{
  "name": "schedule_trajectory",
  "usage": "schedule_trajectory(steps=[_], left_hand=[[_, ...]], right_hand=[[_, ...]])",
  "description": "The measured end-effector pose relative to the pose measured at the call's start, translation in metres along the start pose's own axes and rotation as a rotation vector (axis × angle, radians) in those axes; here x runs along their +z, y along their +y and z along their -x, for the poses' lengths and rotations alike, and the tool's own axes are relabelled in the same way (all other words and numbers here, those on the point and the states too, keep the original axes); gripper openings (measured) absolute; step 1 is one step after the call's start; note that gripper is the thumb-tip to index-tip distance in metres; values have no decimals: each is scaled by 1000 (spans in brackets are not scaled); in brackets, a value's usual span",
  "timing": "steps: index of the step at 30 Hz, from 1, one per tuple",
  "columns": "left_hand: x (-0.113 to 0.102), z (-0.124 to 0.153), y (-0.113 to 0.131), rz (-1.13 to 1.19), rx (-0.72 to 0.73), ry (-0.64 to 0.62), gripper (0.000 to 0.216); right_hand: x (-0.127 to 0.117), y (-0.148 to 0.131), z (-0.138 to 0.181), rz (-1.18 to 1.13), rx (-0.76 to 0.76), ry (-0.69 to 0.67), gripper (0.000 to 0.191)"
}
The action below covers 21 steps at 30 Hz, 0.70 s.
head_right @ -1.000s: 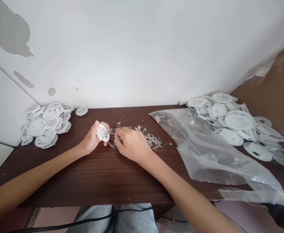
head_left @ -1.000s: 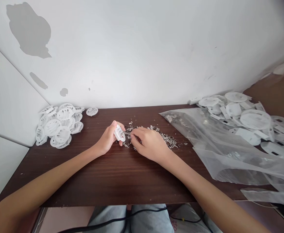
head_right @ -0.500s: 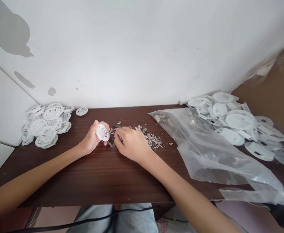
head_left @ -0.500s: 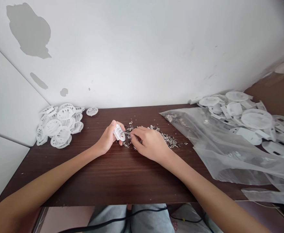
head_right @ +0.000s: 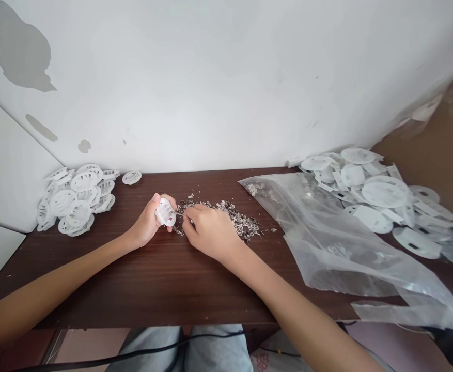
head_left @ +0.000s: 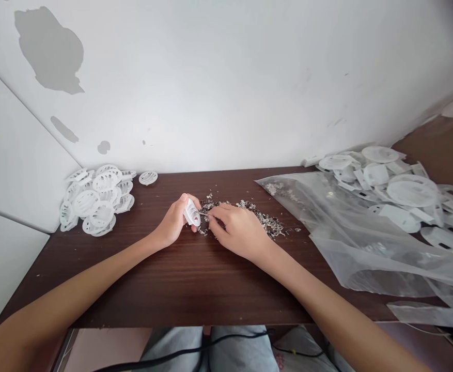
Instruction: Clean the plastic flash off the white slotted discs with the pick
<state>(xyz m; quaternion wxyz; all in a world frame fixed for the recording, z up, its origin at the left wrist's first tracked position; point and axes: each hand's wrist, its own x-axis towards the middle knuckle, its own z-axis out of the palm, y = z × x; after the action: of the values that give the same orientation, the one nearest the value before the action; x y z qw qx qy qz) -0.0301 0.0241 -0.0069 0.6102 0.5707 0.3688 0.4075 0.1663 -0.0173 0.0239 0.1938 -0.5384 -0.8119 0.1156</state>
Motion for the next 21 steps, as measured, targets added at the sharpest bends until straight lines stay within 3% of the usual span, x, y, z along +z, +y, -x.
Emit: schedule_trajectory(steps=[9, 13, 18, 21], left_hand=[[5, 4, 2, -8, 1, 27, 64], [3, -3, 11, 295, -63, 61, 62], [-11, -10, 22, 833, -252, 253, 59], [-17, -10, 24, 955, -299, 234, 56]], right_hand=[[9, 1, 2, 45, -54, 38, 25], [8, 3, 0, -77, -65, 108, 22], [6, 5, 0, -252, -72, 207, 21], [10, 6, 1, -255, -83, 207, 21]])
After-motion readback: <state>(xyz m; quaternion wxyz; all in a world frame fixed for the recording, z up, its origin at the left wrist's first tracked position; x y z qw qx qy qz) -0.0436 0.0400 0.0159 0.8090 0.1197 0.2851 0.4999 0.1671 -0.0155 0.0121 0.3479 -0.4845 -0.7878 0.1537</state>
